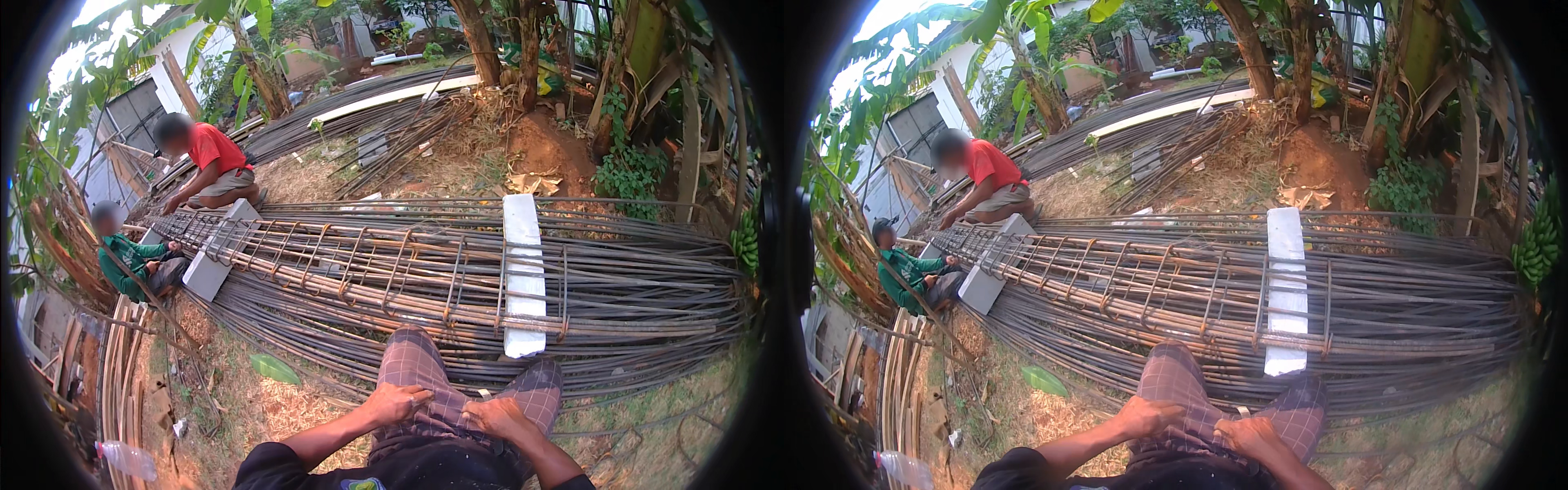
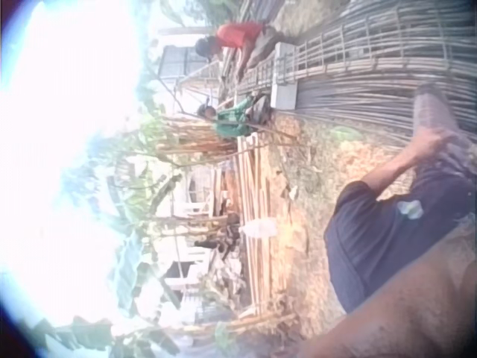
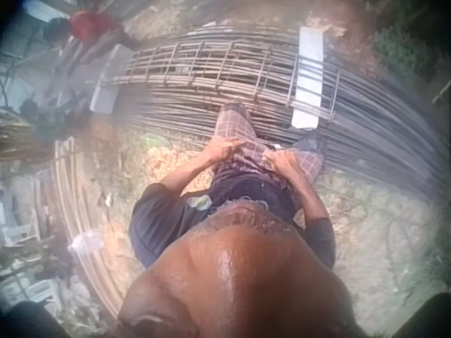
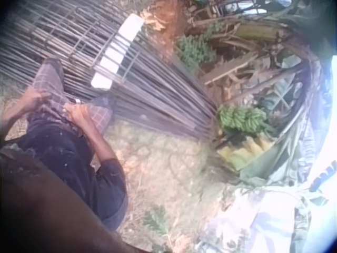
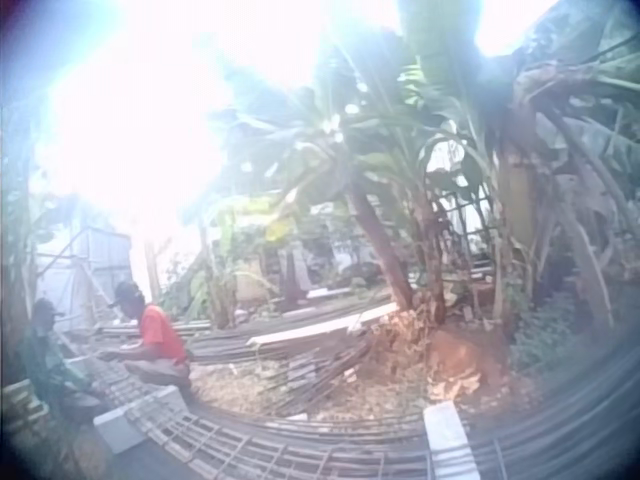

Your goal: The person sits on the ground and ties rebar rods together using wire and pliers to form a grid structure. They repeatedly wrap wire around intersections and twist it to secure the rods.

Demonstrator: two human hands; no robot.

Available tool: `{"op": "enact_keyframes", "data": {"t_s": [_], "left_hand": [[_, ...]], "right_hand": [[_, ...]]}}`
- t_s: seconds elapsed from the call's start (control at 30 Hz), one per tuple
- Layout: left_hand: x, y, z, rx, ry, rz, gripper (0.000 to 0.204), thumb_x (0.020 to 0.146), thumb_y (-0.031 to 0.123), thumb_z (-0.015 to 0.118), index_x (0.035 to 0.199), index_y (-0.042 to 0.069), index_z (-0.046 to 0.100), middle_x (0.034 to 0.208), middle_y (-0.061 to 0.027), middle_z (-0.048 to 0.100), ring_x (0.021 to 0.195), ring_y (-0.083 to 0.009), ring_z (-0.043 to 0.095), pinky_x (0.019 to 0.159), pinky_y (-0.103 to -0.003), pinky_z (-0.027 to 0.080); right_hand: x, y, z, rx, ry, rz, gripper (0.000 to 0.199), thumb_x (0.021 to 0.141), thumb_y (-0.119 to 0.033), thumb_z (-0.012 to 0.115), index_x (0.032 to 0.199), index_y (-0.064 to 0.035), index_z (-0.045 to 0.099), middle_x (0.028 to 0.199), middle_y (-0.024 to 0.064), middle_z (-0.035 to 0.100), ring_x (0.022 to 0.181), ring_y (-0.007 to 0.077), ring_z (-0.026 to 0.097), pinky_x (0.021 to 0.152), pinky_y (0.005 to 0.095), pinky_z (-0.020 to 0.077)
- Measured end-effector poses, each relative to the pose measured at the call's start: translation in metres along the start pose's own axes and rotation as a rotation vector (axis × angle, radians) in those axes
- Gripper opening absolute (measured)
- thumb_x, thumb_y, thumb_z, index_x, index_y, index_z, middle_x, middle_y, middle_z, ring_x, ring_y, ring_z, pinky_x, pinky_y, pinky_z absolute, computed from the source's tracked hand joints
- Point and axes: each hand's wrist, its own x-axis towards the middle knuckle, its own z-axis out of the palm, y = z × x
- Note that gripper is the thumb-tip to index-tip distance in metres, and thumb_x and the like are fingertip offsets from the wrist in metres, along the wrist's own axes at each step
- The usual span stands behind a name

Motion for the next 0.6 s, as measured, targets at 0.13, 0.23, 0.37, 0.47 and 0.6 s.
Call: {"op": "enact_keyframes", "data": {"t_s": [0.13,0.23,0.37,0.47,0.6], "left_hand": [[0.002,0.010,0.006,-0.079,0.061,0.122,0.036,0.096,0.025,0.061,0.130,0.016,0.062,0.111,-0.0050,0.070,0.088,-0.0282,0.072,0.059,-0.041,0.059],[0.018,0.026,-0.013,-0.097,0.076,0.087,0.035,0.093,0.024,0.062,0.127,0.014,0.064,0.101,-0.0060,0.069,0.085,-0.0286,0.072,0.058,-0.041,0.058],[0.018,0.019,0.001,-0.066,0.046,0.153,0.038,0.091,0.022,0.063,0.128,0.013,0.064,0.102,-0.0066,0.069,0.084,-0.0295,0.072,0.060,-0.042,0.058],[0.014,0.010,0.005,-0.084,0.042,0.112,0.036,0.090,0.021,0.062,0.126,0.013,0.065,0.107,-0.0063,0.071,0.087,-0.0293,0.072,0.061,-0.043,0.058],[0.008,0.012,0.004,-0.109,0.001,0.083,0.037,0.090,0.021,0.062,0.126,0.013,0.064,0.105,-0.0070,0.073,0.085,-0.0310,0.073,0.062,-0.044,0.058]], "right_hand": [[-0.028,0.031,0.001,0.744,-0.002,-0.071,0.026,0.102,-0.038,0.059,0.106,-0.0142,0.069,0.073,0.0162,0.068,0.068,0.0339,0.069,0.057,0.0468,0.0497],[-0.030,0.014,-0.007,0.647,0.332,0.194,0.027,0.101,-0.037,0.061,0.106,-0.0113,0.067,0.074,0.0168,0.069,0.070,0.0343,0.069,0.060,0.0453,0.0516],[-0.022,-0.020,-0.002,-0.015,0.460,0.338,0.024,0.100,-0.036,0.060,0.104,-0.0131,0.066,0.074,0.0134,0.071,0.067,0.0347,0.070,0.060,0.0461,0.0520],[-0.032,-0.017,0.012,-0.151,0.222,0.075,0.022,0.101,-0.037,0.058,0.102,-0.0169,0.065,0.074,0.0109,0.072,0.065,0.0363,0.069,0.059,0.0490,0.0512],[-0.039,-0.002,0.002,0.041,-0.032,0.106,0.024,0.100,-0.039,0.056,0.108,-0.0189,0.067,0.088,0.0134,0.073,0.083,0.0391,0.070,0.070,0.0489,0.0537]]}}
